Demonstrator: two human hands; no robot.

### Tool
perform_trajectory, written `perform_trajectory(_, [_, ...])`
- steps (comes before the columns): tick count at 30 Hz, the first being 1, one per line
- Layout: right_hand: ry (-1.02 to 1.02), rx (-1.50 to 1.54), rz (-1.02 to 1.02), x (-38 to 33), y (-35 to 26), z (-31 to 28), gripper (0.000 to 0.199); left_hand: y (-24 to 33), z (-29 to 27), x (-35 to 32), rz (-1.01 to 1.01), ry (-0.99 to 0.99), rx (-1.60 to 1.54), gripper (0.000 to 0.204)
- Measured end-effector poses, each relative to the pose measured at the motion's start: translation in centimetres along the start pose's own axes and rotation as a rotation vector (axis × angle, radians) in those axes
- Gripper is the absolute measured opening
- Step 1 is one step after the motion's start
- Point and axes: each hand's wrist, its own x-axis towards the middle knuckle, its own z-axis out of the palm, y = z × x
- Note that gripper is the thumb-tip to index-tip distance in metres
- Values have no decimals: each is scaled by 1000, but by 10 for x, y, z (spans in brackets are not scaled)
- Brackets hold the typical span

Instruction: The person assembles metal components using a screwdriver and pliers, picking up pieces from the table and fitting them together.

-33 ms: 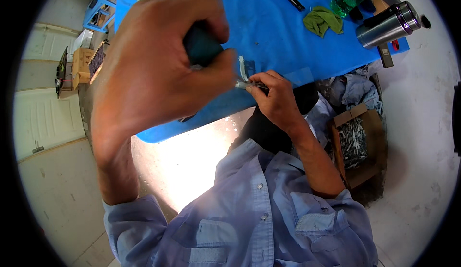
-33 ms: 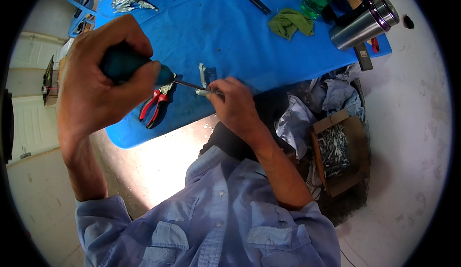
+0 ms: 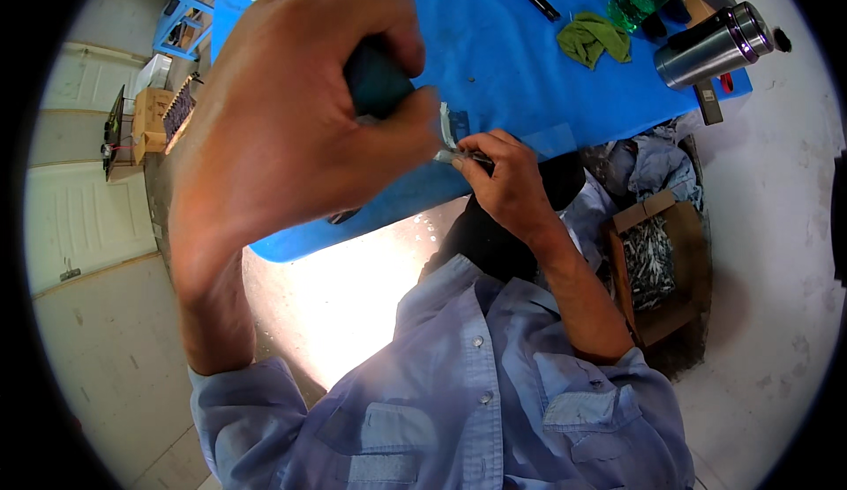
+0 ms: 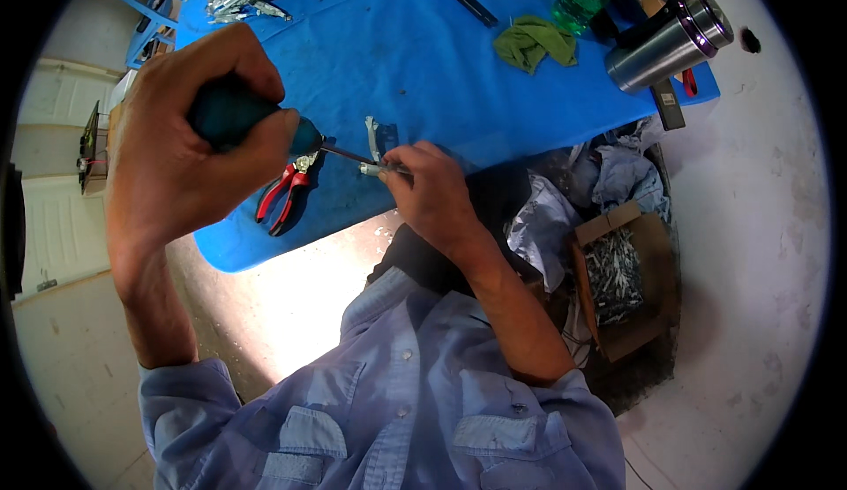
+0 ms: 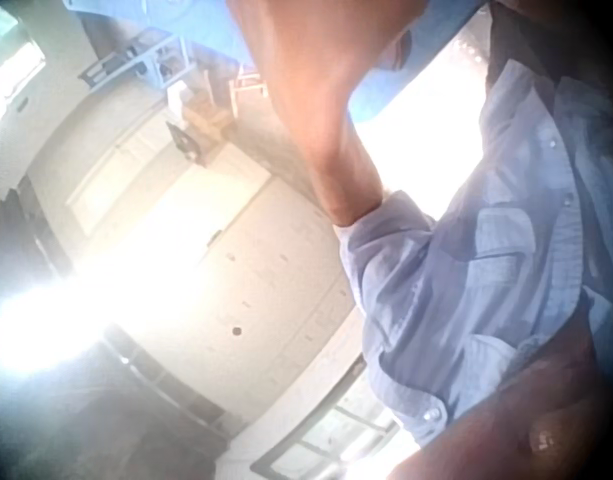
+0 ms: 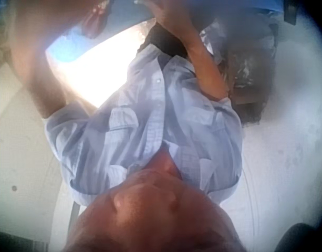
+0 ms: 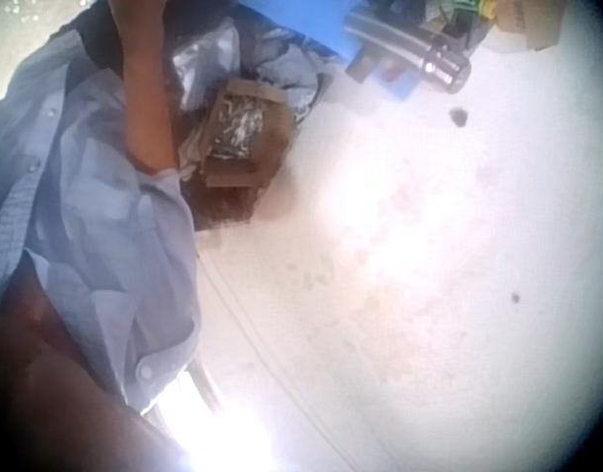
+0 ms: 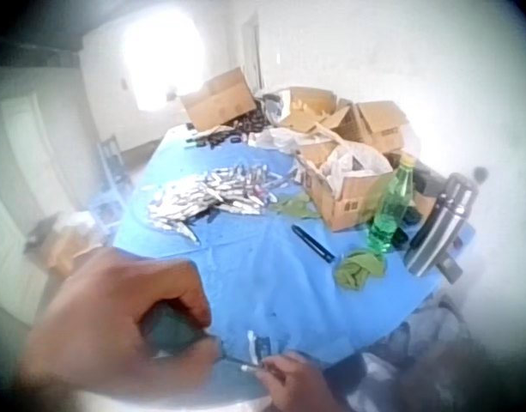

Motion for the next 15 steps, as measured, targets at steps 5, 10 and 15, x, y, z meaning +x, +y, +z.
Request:
perform_trajectory(5, [13, -16, 1, 2, 1, -1, 17, -4, 0, 13, -19, -49, 74, 15])
perform_trajectory(10, [-5, -29, 13, 2, -3, -1, 18, -17, 5, 19, -29, -19, 73, 14])
perform_trajectory(15, [-22, -33, 36, 3, -3, 0, 18, -20, 1, 25, -28, -79, 103, 15])
